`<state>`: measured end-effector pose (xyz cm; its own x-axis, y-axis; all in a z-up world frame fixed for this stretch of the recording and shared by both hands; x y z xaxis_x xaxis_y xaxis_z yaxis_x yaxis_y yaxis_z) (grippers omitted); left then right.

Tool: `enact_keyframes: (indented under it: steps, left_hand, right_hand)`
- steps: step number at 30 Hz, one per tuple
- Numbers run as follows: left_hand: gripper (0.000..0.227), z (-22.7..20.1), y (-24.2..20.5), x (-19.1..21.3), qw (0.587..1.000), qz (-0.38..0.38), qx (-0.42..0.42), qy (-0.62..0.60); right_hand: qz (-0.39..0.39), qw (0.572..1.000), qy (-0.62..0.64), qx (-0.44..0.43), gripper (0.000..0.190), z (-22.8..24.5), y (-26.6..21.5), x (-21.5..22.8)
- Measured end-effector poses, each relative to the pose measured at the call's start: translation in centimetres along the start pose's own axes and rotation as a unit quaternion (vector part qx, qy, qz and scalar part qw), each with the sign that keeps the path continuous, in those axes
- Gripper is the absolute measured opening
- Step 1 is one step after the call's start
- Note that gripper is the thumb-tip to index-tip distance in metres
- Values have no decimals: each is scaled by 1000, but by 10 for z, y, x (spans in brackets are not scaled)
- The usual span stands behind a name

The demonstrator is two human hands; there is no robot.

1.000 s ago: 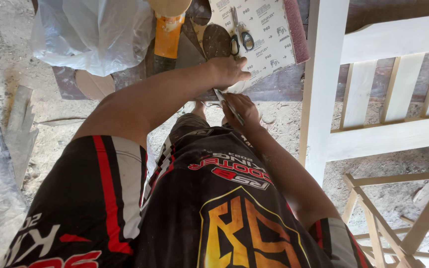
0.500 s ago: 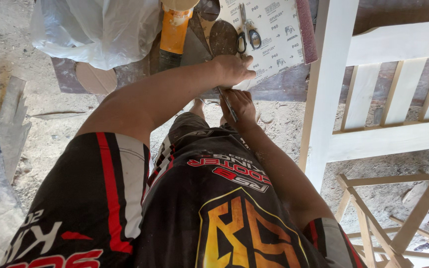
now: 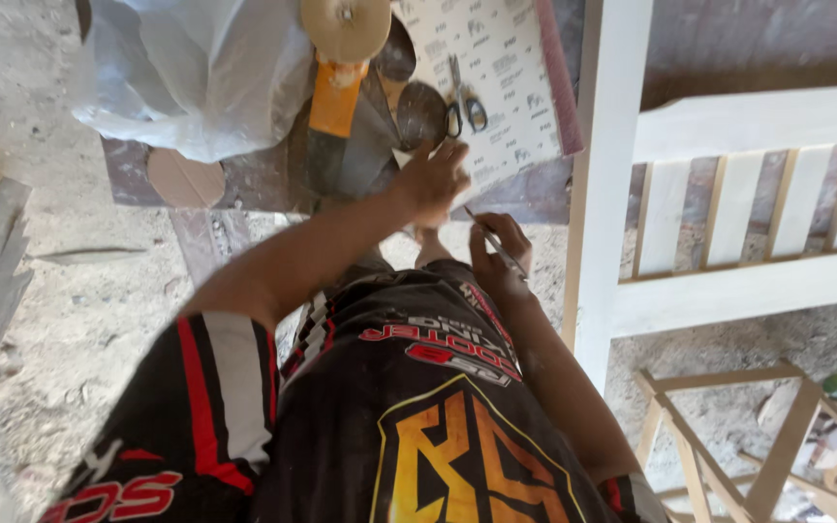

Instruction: The person uses scissors to cut circular pieces from a sheet of sandpaper. They repeatedly cut out circles and place them on the workbench.

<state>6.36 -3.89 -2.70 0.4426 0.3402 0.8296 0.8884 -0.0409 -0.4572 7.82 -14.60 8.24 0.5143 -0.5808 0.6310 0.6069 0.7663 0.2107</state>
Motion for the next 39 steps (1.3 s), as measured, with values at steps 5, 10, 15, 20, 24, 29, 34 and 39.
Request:
enact_keyframes:
  steps: [5, 10, 15, 20, 24, 29, 34, 39]
  left_hand:
    - [72, -6, -30, 5, 973, -222, 26, -50]
    - [48, 1, -53, 8, 944, -296, 7, -148]
    - [32, 18, -153, 56, 831, -534, 45, -148]
    - [11, 53, -188, 91, 771, -592, 189, -139]
    - [15, 71, -169, 76, 761, -557, 286, -168]
    - [42, 73, -145, 15, 723, -490, 395, -285]
    - [61, 45, -100, -82, 637, -295, 458, -545]
    - [42, 43, -55, -100, 528, -173, 392, -733]
  right_hand:
    - [112, 986, -38, -118, 39, -54, 27, -5]
    - [247, 956, -111, -117, 56, -89, 97, -49]
    - [281, 955, -38, -92, 49, -89, 141, -105]
    - [159, 979, -115, -48, 41, -100, 151, -90]
    - [169, 970, -168, -39, 39, -140, 136, -87]
    - [126, 977, -169, 25, 41, -149, 140, -103]
    - [162, 976, -146, 31, 58, -143, 128, -96]
    - [166, 981, -94, 19, 34, -100, 159, -80]
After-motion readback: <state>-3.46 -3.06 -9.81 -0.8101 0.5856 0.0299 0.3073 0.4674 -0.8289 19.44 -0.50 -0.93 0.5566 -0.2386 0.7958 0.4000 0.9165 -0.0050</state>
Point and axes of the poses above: each hand's wrist, its own y-axis towards the middle knuckle, its own x-axis out of the back of the hand, z = x × y, the point moved 10 cm from there along y, towards the middle knuckle, and after that the axes turned 8 degrees about x, right-handed, at the moved point
